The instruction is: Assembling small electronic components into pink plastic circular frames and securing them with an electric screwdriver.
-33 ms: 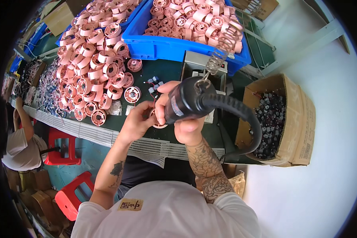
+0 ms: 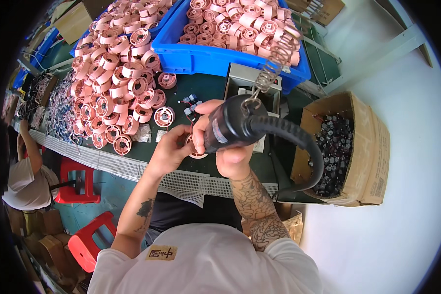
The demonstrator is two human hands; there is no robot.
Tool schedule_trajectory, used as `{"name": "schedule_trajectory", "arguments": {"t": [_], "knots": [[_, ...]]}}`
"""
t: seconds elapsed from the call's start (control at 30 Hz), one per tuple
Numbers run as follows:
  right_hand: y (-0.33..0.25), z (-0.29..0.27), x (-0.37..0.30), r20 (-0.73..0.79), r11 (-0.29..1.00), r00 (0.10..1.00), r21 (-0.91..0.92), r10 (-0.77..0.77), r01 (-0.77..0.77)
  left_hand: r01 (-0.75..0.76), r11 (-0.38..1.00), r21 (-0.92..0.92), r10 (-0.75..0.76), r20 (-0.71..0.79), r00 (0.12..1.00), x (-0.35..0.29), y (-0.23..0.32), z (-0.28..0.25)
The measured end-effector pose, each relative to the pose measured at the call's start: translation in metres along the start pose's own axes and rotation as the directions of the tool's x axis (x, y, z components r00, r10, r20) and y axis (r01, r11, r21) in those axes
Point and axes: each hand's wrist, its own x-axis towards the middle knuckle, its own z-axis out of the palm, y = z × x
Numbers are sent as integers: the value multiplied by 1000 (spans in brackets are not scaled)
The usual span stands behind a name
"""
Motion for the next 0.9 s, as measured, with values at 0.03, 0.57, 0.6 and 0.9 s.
{"name": "schedule_trajectory", "arguments": {"t": [0.03,0.57,0.6,0.9], "knots": [[0,3,2,-17,1000,1000,-7,-5,5,-2,1000,11,2,-11,1000,0,2,-5],[0,-1,-7,-51,985,996,156,-73,80,-273,933,234,300,-87,950,-4,-5,11],[1,-2,-6,-45,983,996,162,-79,86,-277,930,242,306,-90,948,-4,-8,10],[9,0,-2,9,986,992,119,-123,121,-246,926,286,263,-21,964,-1,-4,4]]}}
